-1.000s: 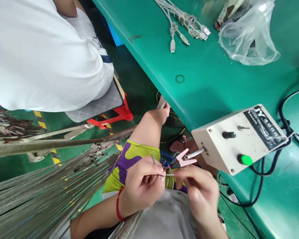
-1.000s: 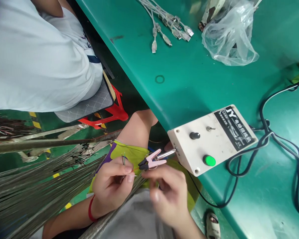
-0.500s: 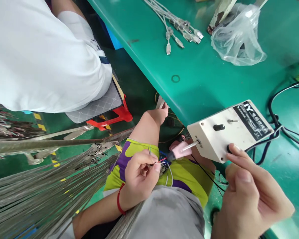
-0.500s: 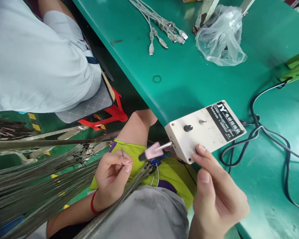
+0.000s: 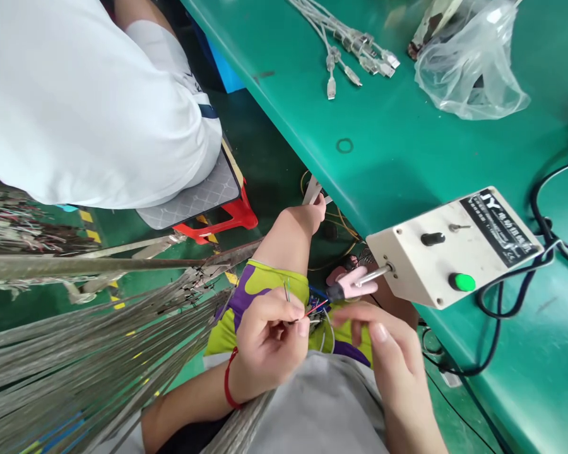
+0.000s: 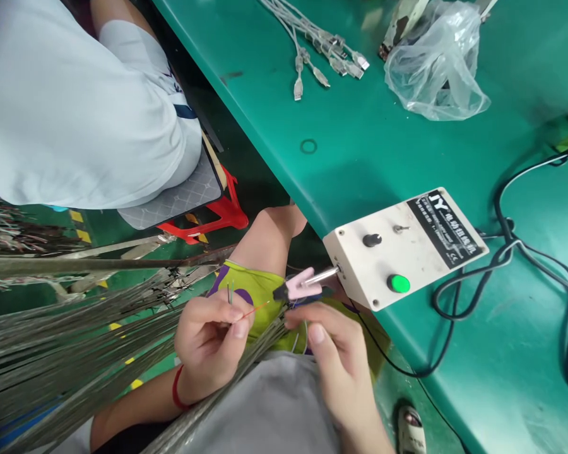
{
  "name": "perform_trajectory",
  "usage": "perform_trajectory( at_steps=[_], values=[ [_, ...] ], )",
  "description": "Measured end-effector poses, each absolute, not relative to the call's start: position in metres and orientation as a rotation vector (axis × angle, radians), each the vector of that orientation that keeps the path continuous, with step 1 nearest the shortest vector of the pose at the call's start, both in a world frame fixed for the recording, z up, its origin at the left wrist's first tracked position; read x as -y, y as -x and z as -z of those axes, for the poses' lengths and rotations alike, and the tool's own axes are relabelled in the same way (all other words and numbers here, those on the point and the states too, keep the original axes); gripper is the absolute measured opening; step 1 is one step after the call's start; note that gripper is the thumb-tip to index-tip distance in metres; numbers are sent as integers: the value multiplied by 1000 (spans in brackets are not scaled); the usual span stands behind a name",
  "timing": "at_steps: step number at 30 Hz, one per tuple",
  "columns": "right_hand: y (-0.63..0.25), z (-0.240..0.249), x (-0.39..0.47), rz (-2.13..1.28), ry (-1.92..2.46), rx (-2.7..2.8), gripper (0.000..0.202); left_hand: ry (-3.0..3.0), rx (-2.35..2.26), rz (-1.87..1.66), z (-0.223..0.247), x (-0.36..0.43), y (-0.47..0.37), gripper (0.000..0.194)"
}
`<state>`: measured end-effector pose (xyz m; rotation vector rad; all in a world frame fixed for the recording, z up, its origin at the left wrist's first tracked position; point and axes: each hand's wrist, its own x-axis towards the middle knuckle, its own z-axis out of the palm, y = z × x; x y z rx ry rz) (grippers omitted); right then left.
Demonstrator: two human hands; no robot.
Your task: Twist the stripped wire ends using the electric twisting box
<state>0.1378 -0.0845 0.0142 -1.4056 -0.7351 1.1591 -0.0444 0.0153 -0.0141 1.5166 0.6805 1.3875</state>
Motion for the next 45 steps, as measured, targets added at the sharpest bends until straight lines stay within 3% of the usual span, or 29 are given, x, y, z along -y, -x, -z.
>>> perform_trajectory(
  at_steps=[7,14,19,39,45],
  values=[
    [-142,-3,31,-1321,1124,552,59,-1506,-654,-1362,21,-13,49,23],
    [-126,1,13,-1348,888,479,36,-1517,-638,-1346,17,-20,44,19],
    [-124,-5,7,-1391,840,421,46,-1538,-653,-1353,15,-23,41,15],
    [-124,16,13,-1364,802,439,43,-1515,-633,-1284,17,-24,35,14],
    [-128,22,16,-1401,830,464,56,-1495,-628,-1239,20,-23,35,15]
  ],
)
